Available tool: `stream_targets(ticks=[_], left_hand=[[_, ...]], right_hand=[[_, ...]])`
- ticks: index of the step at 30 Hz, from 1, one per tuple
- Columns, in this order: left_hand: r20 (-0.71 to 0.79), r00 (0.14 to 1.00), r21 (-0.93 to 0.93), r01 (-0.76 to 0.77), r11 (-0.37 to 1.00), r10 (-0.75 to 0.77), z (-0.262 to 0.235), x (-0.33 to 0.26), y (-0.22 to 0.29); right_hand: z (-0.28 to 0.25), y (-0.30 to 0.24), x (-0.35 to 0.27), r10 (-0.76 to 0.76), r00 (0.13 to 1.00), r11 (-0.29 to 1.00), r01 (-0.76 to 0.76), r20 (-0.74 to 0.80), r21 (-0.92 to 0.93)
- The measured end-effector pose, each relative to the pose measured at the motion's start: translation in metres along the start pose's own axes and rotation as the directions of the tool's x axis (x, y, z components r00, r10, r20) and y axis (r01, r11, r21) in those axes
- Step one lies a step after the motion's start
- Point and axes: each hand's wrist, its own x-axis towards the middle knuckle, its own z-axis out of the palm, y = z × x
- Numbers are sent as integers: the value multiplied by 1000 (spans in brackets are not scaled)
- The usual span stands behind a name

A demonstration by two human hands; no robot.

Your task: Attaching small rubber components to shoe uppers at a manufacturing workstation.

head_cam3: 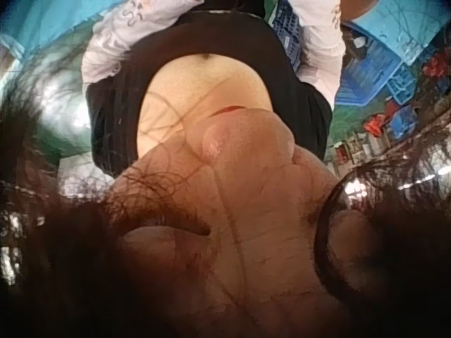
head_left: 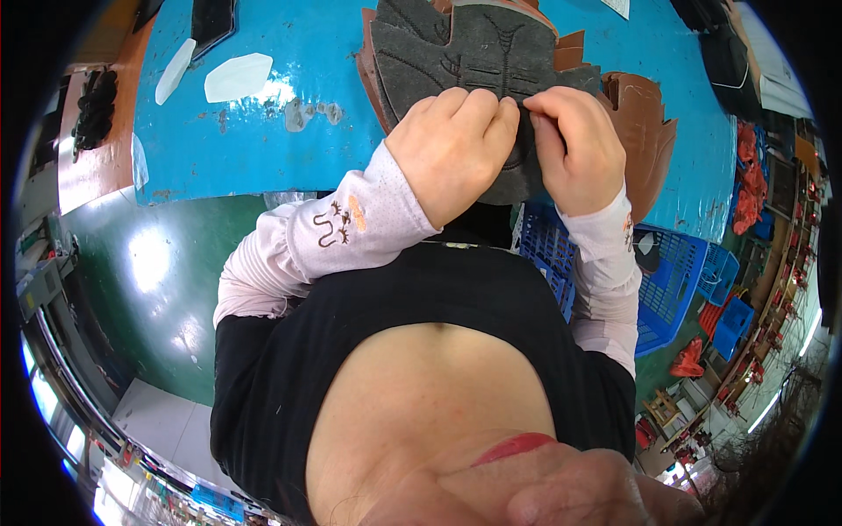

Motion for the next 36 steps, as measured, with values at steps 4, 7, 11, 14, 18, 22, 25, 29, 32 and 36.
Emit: stream_targets(ticks=[4,7,11,14,18,22,25,29,32,36], left_hand=[[5,1000,52,-9,999,9,0,0,4],[-33,999,42,-10,999,12,1,-1,2],[-83,996,-65,30,997,-35,-2,-7,-1],[-163,968,-456,95,885,-189,-11,-24,9],[74,926,-956,172,238,-371,-13,-39,8],[60,939,-971,134,200,-338,-11,-47,1],[-68,962,-906,51,420,-264,-11,-47,0],[-237,954,-781,-75,619,-184,-12,-43,-1],[-264,949,-769,-98,632,-174,-13,-43,-3],[36,909,-927,185,326,-415,-25,-41,5]], right_hand=[[3,-5,-13,34,995,997,-40,-89,-61],[3,-3,-14,29,996,995,-37,-87,-88],[-5,-14,-23,201,968,975,-182,-152,130],[-5,-36,-32,276,930,894,-155,-243,420],[6,-73,-33,356,933,660,-206,-59,722],[13,-73,-37,389,921,576,-216,-32,788],[13,-74,-36,383,924,574,-227,-14,787],[17,-74,-39,371,927,484,-239,49,842],[13,-79,-33,407,893,314,-333,191,889],[10,-70,-26,406,871,64,-331,279,941]])
